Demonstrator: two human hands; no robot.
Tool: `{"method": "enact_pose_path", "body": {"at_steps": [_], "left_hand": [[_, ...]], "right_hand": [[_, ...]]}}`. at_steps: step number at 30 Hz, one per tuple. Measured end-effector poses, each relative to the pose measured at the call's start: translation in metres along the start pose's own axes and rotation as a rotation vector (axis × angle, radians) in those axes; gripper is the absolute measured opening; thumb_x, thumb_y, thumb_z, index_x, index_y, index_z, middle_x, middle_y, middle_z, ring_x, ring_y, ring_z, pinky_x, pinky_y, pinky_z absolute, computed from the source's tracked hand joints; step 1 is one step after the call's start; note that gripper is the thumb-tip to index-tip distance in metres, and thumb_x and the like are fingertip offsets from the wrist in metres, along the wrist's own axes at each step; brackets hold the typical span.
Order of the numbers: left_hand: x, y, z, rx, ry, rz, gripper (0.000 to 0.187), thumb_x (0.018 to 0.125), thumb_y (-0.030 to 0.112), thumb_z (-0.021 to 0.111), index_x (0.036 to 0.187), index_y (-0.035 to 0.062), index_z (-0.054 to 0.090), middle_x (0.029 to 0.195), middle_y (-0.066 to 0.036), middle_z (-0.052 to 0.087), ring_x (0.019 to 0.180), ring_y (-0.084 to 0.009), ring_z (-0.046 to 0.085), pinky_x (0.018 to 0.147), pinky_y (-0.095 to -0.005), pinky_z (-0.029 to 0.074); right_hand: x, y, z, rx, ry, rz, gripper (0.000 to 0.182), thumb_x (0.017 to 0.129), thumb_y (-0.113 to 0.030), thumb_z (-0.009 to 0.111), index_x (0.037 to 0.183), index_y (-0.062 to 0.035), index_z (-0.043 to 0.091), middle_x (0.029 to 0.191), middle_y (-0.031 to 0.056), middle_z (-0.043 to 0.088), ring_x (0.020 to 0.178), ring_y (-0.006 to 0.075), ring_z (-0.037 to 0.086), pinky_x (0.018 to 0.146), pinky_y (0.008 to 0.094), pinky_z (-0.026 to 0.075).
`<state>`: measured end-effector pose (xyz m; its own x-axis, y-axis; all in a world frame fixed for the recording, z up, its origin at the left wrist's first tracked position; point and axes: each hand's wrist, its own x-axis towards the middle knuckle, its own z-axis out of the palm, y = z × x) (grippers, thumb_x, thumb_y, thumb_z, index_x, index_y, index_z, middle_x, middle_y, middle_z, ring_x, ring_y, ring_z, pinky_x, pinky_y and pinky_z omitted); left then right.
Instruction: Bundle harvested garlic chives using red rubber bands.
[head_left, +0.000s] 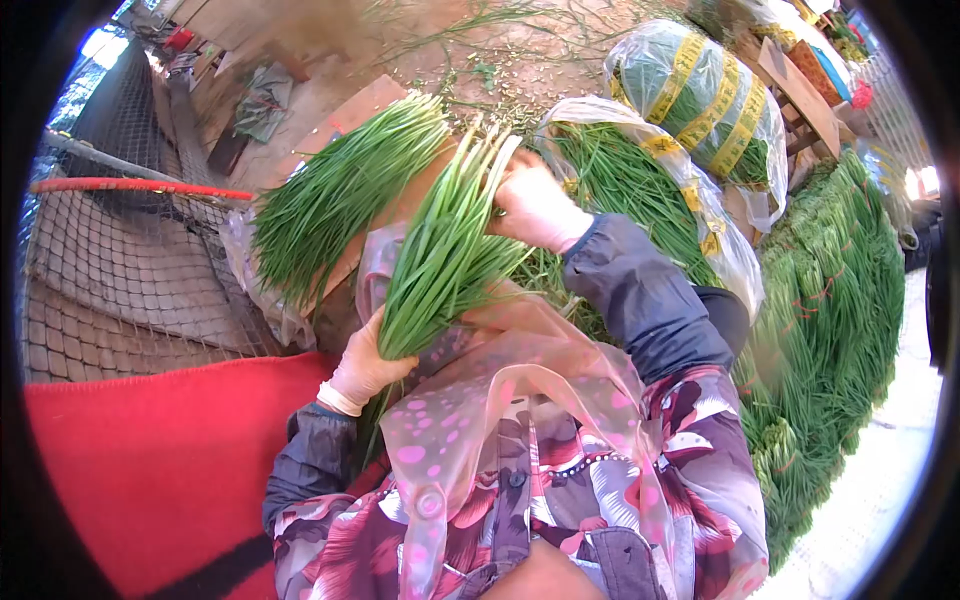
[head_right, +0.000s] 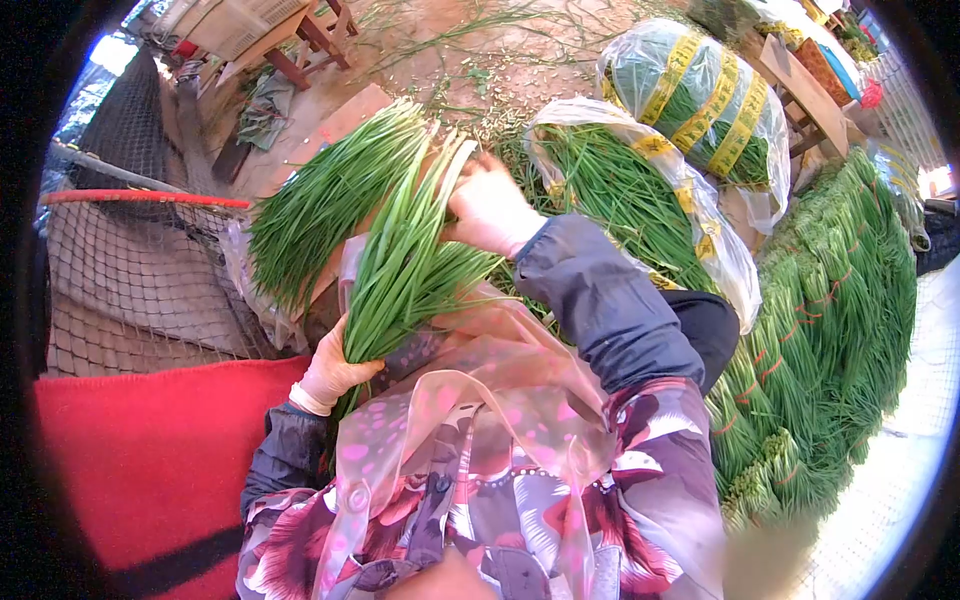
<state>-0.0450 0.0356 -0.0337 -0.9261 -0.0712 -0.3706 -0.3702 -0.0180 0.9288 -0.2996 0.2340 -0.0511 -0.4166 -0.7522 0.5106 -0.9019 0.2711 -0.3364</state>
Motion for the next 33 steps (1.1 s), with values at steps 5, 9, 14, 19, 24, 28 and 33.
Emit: {"method": "enact_pose_path", "body": {"at_steps": [5,9,14,19,24,28,33], "left_hand": [[-0.010,0.008,-0.008,0.076,-0.006,-0.041,0.074,0.070,-0.005,0.071,0.137,0.0015,0.040,0.120,-0.003,0.057,0.106,-0.0101,0.053,0.093,-0.0261,0.043],[-0.017,0.012,-0.025,0.014,-0.087,-0.112,0.078,0.069,-0.007,0.071,0.139,0.0015,0.038,0.126,-0.004,0.055,0.113,-0.0132,0.052,0.099,-0.0295,0.040],[-0.037,0.022,-0.040,-0.153,0.001,-0.164,0.069,0.066,-0.009,0.069,0.130,0.0021,0.048,0.114,-0.005,0.061,0.102,-0.0142,0.056,0.091,-0.0289,0.044],[-0.031,0.046,-0.033,-0.203,0.153,-0.096,0.042,0.069,-0.002,0.068,0.109,0.0010,0.055,0.083,-0.012,0.063,0.047,-0.0148,0.056,0.043,-0.0230,0.045],[-0.015,0.066,-0.019,-0.226,0.218,0.028,0.040,0.070,-0.002,0.068,0.108,0.0016,0.056,0.081,-0.010,0.062,0.049,-0.0158,0.057,0.044,-0.0249,0.047],[0.003,0.066,-0.003,-0.186,0.200,0.072,0.051,0.070,-0.006,0.068,0.118,0.0031,0.053,0.091,-0.010,0.063,0.062,-0.0152,0.062,0.055,-0.0246,0.051],[0.038,0.042,0.043,0.441,0.193,0.304,0.084,0.075,-0.001,0.068,0.147,0.0098,0.026,0.119,-0.015,0.059,0.100,-0.0244,0.063,0.087,-0.0341,0.049]], "right_hand": [[-0.015,0.005,0.026,0.110,-0.106,0.286,0.021,0.077,-0.030,0.066,0.083,-0.0110,0.070,0.069,0.0105,0.064,0.072,0.0300,0.064,0.091,0.0436,0.046],[-0.031,0.055,-0.001,-0.084,-0.104,0.584,0.018,0.084,-0.026,0.058,0.089,-0.0138,0.070,0.078,0.0131,0.068,0.077,0.0326,0.066,0.070,0.0443,0.052],[-0.129,0.149,-0.048,-0.388,-0.334,0.998,0.030,0.083,-0.032,0.061,0.091,-0.0045,0.070,0.085,0.0160,0.068,0.086,0.0328,0.066,0.075,0.0417,0.052],[-0.144,0.070,-0.032,-0.282,-1.242,0.665,0.040,0.076,-0.039,0.070,0.091,-0.0013,0.070,0.088,0.0154,0.070,0.081,0.0304,0.068,0.074,0.0383,0.054],[-0.112,0.038,-0.024,0.767,-0.649,1.018,0.035,0.085,-0.023,0.064,0.114,-0.0045,0.066,0.102,0.0096,0.070,0.076,0.0161,0.069,0.072,0.0297,0.051],[-0.104,-0.001,0.019,1.842,-0.524,0.738,0.091,0.085,-0.036,0.070,0.151,-0.0108,0.013,0.147,0.0197,0.036,0.130,0.0255,0.042,0.107,0.0405,0.034],[-0.039,-0.054,0.011,2.448,-0.006,0.368,0.088,0.074,-0.053,0.072,0.142,-0.0093,0.036,0.140,0.0095,0.047,0.127,0.0255,0.046,0.110,0.0445,0.034]]}}
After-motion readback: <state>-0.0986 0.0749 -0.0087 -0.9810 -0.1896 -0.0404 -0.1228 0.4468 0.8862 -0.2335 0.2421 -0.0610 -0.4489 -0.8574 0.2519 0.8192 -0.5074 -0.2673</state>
